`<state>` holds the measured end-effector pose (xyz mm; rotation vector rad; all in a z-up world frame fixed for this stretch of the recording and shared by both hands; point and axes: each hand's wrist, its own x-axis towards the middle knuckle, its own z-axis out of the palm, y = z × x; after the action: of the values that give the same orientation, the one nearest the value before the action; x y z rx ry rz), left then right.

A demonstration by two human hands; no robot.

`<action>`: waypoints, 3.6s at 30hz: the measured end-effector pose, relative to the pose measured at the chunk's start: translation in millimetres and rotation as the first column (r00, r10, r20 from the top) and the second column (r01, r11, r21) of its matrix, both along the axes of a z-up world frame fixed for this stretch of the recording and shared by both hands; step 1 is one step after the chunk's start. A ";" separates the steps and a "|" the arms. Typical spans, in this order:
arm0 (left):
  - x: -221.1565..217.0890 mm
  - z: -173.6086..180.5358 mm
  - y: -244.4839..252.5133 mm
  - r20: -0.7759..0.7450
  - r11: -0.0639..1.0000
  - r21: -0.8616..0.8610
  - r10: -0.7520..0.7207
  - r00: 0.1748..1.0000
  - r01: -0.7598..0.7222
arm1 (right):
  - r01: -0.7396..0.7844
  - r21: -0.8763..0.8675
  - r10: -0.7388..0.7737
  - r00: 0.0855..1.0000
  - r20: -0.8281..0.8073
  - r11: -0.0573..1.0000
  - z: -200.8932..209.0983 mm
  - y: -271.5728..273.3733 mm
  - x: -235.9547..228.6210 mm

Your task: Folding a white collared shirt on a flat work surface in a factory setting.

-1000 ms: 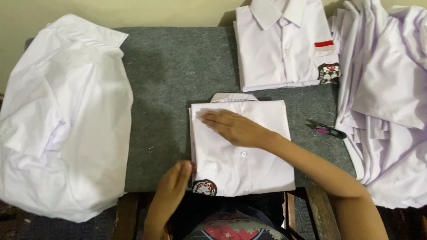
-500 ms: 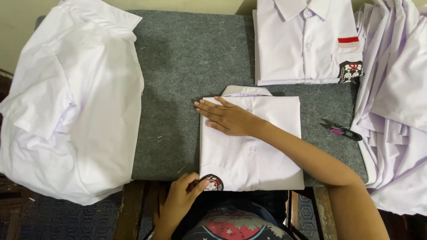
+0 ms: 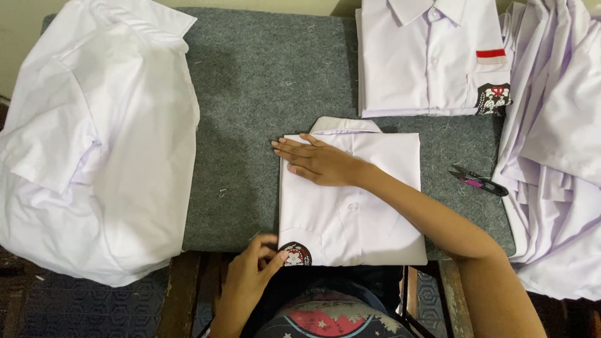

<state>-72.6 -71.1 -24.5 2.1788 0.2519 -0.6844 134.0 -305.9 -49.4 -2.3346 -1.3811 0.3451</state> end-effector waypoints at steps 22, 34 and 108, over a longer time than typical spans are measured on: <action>30.5 -21.3 -64.8 0.557 0.756 0.640 -0.580 0.594 0.139 | 0.062 0.422 0.033 0.976 -0.213 0.905 17.9 -14.0 -3.7; 120.1 -21.1 -76.5 0.662 0.870 0.333 -0.491 0.566 0.365 | 0.219 0.311 -0.281 0.945 0.168 0.925 47.8 -63.8 -132.2; 47.4 -11.6 -82.0 0.659 0.816 0.420 -0.576 0.484 0.398 | 0.940 -0.248 -0.736 0.006 -0.677 0.236 25.1 -174.1 -235.9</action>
<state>-25.2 -153.1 -36.1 2.5556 -0.8400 0.0704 -101.9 -480.1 -24.3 -1.9391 0.5205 0.4851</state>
